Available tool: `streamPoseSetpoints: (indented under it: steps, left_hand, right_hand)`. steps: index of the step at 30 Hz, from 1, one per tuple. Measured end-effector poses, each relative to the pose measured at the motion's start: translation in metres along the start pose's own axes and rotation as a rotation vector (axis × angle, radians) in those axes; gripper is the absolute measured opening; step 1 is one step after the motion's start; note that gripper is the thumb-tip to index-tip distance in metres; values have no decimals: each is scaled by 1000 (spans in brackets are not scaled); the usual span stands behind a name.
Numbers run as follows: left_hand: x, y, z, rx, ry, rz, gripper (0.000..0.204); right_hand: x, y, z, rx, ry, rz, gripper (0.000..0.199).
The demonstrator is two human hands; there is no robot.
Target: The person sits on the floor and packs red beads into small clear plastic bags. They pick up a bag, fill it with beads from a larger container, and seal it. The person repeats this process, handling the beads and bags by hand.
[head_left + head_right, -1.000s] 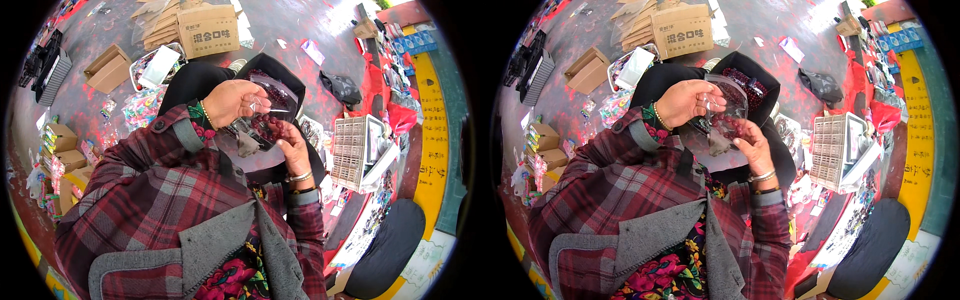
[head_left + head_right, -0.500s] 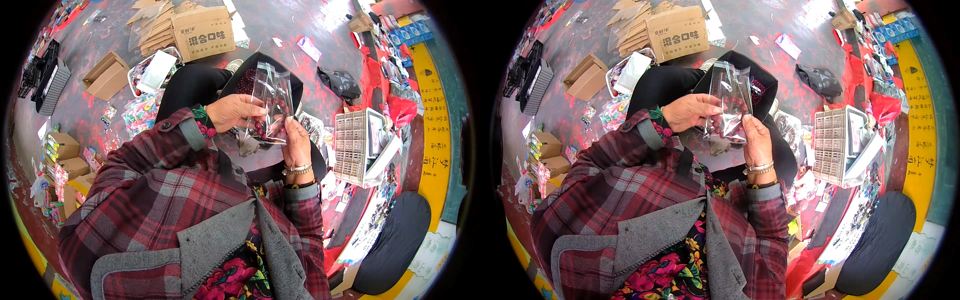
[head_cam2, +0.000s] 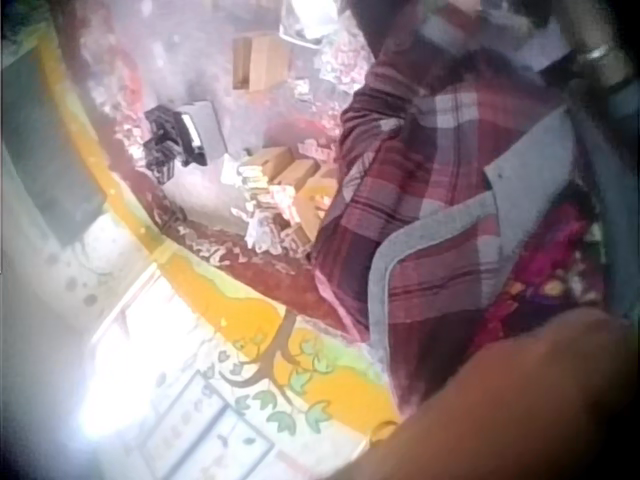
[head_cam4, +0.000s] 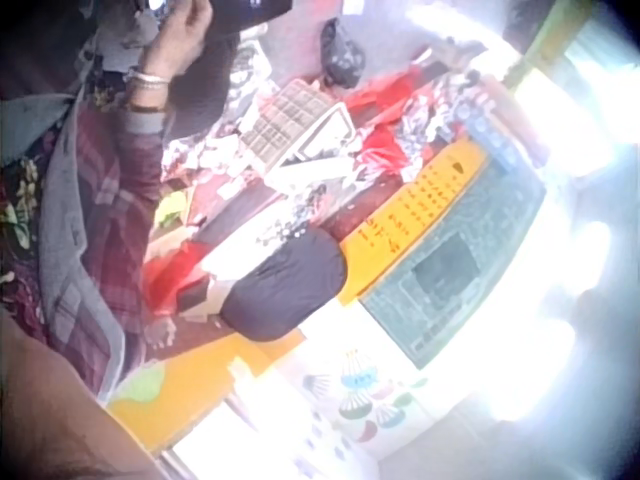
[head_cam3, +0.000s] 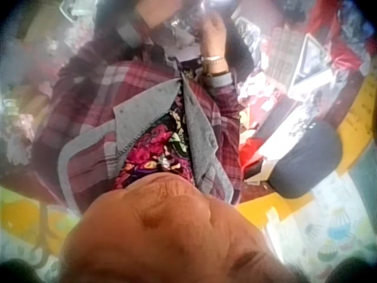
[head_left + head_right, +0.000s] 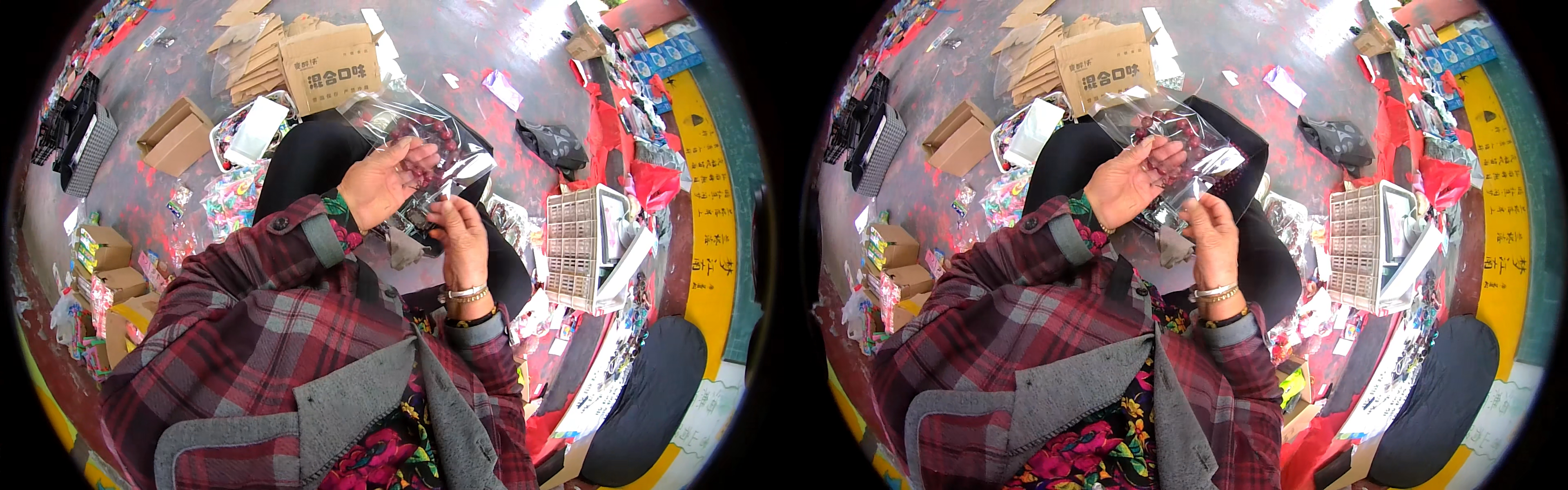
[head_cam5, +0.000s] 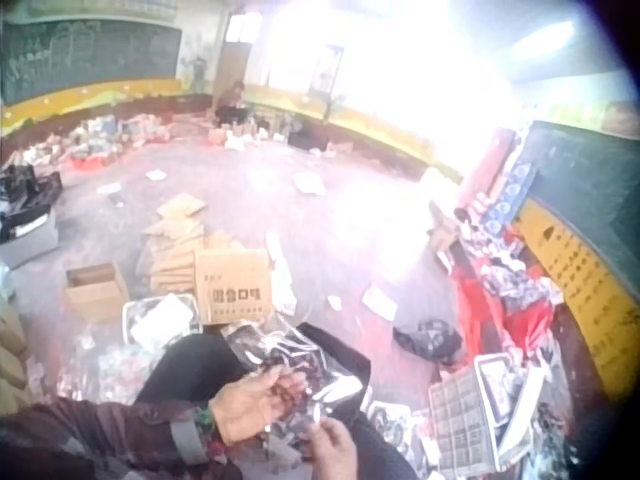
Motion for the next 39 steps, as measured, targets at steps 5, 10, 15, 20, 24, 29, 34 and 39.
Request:
streamPoseSetpoints:
  steps: [5, 10, 15, 20, 24, 29, 34, 39]
  left_hand:
    - [31, 0, 16, 19, -114, -42, 29]
    - [27, -5, 15, 10, -164, -90, 33]
    - [26, -11, 15, 11, -195, -88, 30]
    - [25, -12, 17, -75, -159, -17, 25]
    - [36, -9, 20, 6, -254, -77, 33]
    - [30, -7, 19, -12, -159, -141, 35]
    - [12, 11, 9, -77, -240, -385, 32]
    - [-4, 25, 14, -383, -412, -658, 37]
  right_hand:
    - [22, 3, -3, 59, -128, -245, 20]
    - [20, 2, 1, -65, -109, -272, 12]
    - [14, -5, 4, -150, 2, -294, 12]
    - [12, -14, 6, -193, -40, -288, 10]
    - [16, -9, 5, -113, -161, -349, 10]
    - [27, 9, 8, 74, -293, -339, 16]
    - [11, -13, 18, 284, -476, 568, 19]
    - [-6, -90, 46, -132, -253, 659, 16]
Point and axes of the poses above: each hand's wrist, its own z-axis away from the middle knuckle, its own x-axis out of the palm, y = z × x, the point moved 4 cm from there along -z, towards the middle knuckle, and after that the axes turned 11 degrees about x, right-handed, at the moved point
